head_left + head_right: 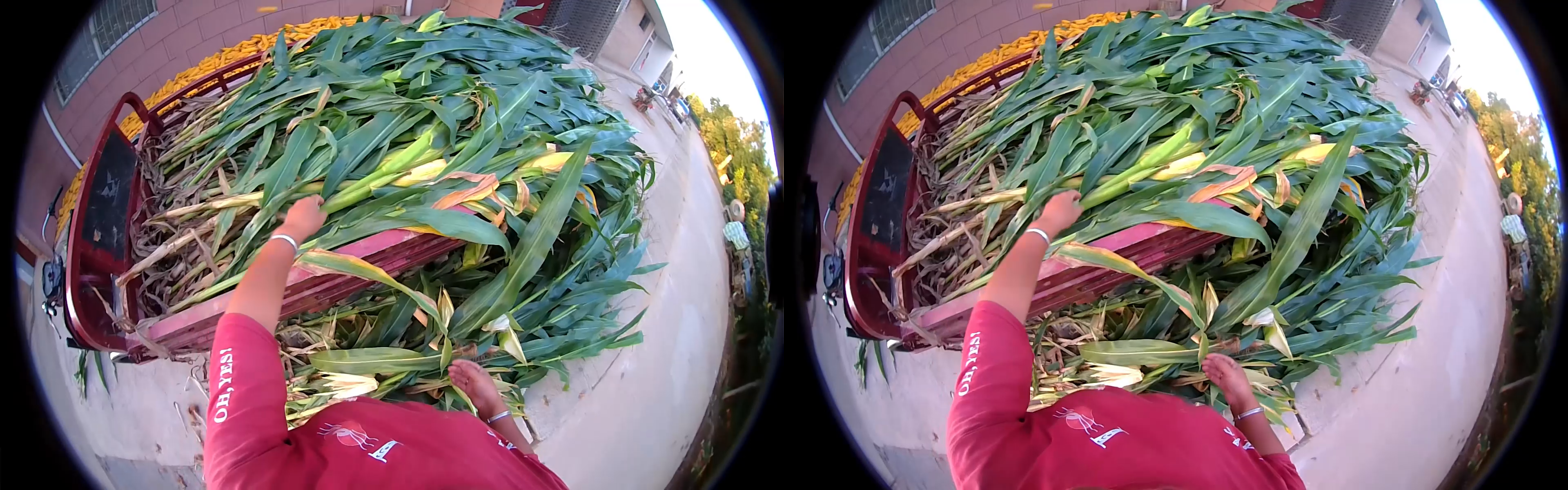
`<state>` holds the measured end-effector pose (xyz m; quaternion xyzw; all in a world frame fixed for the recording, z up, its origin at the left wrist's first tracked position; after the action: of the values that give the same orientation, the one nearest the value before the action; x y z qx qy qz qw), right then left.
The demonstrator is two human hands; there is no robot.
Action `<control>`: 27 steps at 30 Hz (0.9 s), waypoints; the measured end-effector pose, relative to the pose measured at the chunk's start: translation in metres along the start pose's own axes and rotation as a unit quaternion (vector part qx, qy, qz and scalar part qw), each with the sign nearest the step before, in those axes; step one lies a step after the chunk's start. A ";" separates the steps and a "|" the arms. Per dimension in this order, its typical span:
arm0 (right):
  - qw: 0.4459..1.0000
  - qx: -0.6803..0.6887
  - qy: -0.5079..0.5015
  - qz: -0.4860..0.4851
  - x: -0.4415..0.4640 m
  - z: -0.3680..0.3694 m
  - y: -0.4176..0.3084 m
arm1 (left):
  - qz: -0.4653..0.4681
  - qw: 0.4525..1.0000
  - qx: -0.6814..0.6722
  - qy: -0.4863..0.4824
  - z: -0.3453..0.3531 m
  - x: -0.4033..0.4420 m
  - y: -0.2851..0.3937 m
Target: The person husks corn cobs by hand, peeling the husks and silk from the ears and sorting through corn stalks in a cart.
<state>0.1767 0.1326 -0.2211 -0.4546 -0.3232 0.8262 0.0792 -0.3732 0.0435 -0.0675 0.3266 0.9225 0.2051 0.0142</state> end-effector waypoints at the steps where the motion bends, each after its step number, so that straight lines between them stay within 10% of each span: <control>1: 0.999 -0.009 0.031 0.008 -0.008 -0.007 0.003 | 0.001 0.999 0.020 -0.033 0.013 -0.001 0.007; 9: 0.984 0.024 0.171 0.035 -0.052 -0.126 0.062 | 0.056 0.952 0.289 0.086 0.070 0.026 0.003; 27: 0.972 -0.010 0.221 0.078 -0.069 -0.196 0.089 | 0.147 0.966 0.185 0.102 -0.004 0.046 0.043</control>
<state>0.3879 0.1244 -0.3011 -0.6508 -0.2689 0.7055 0.0795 -0.3847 0.1007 -0.0425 0.4328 0.8830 0.0630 -0.1703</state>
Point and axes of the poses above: each hand's wrist, its own x-axis towards the middle knuckle, its own z-axis out of the palm, y = z × x, the point moved 9 cm from there along x, towards the middle knuckle, and after that the axes turned 6 degrees about y, right-handed, at the moved point
